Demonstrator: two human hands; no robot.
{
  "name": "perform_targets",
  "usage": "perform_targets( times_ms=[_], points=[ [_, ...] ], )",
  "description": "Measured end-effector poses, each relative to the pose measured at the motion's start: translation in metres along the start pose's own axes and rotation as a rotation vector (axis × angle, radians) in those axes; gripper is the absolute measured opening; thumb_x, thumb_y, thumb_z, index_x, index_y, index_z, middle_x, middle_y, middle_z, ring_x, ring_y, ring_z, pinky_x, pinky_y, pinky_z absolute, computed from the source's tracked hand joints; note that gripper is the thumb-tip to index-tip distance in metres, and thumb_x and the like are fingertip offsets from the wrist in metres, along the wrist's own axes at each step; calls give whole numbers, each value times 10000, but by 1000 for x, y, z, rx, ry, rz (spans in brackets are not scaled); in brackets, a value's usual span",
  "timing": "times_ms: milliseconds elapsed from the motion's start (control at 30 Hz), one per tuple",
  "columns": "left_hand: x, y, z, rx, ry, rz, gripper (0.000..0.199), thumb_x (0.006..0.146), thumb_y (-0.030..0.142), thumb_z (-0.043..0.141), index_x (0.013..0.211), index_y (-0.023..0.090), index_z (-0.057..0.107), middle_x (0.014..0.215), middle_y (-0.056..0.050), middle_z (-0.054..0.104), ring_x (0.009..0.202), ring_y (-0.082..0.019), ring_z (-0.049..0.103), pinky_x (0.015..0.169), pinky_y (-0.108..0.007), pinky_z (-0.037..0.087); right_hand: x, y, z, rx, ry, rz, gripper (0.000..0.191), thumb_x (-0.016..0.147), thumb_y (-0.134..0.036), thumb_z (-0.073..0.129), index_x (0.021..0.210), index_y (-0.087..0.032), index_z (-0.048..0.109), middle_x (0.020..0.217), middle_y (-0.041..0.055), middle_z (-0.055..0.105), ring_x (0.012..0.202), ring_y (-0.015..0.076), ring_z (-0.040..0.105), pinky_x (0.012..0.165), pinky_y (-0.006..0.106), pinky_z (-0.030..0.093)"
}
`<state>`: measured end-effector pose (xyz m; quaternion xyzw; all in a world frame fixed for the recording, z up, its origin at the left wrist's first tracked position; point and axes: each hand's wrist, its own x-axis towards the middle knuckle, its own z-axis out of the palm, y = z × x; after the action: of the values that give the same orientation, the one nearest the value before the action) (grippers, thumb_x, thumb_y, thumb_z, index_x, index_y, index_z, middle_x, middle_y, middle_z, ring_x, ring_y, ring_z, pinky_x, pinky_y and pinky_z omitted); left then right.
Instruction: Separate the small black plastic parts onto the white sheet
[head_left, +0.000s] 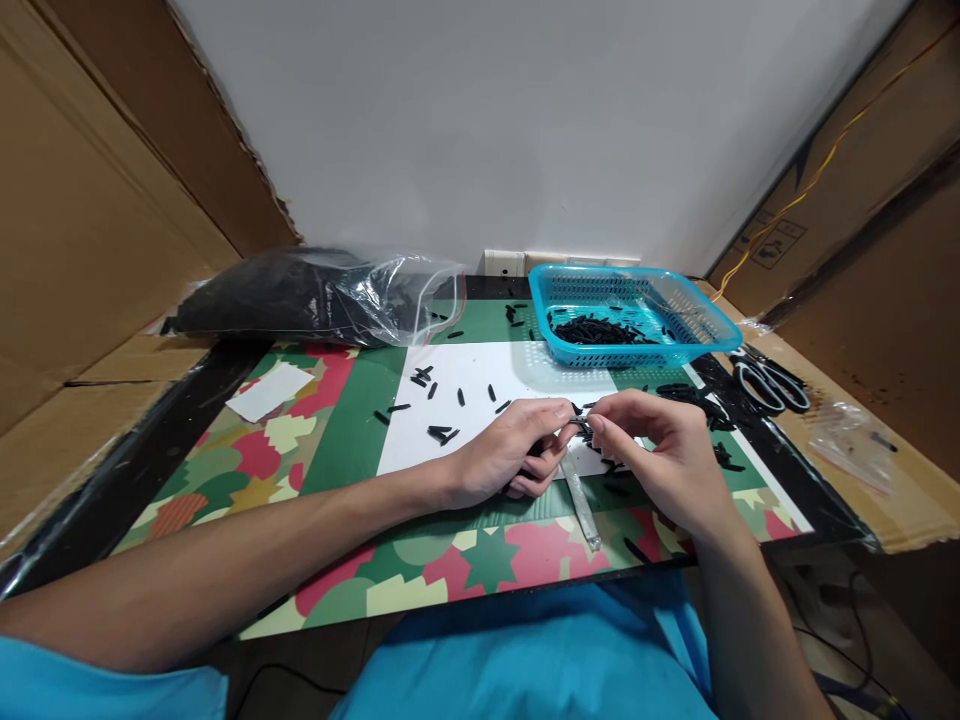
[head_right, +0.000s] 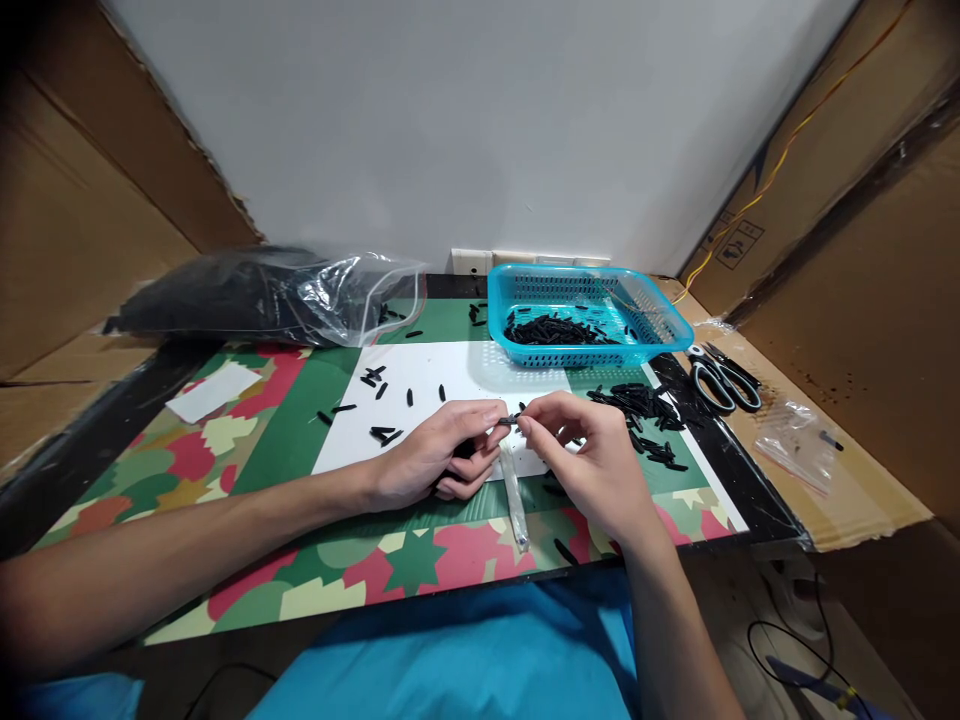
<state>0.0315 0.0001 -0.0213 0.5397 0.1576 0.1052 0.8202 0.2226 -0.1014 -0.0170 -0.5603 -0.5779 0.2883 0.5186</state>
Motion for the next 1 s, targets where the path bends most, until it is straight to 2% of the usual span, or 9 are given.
perform_targets(
  times_ms=[333,700,1000],
  points=[
    [-2,2,3,4,11,11,404,1097,531,544,855,235,414,563,134,300,411,-40,212,385,-124,230,-1,1,-1,-4,-23,-4,210,1028,-364,731,914,-193,778,798,28,738,682,157,640,618,262,512],
    [-2,1,2,57,-8,63,360,1109,561,512,962,233,483,563,144,306,414,-46,200,399,-132,250,-1,-1,0,13,-9,-43,176,1033,-323,723,918,-207,787,813,17,747,681,147,636,624,258,517],
    [-3,0,2,96,29,60,370,1095,583,531,982,231,498,573,143,297,413,-49,222,395,-137,241,-4,-1,0,-30,14,-102,142,1035,-291,719,951,-202,790,844,20,771,692,149,652,652,263,535]
  ],
)
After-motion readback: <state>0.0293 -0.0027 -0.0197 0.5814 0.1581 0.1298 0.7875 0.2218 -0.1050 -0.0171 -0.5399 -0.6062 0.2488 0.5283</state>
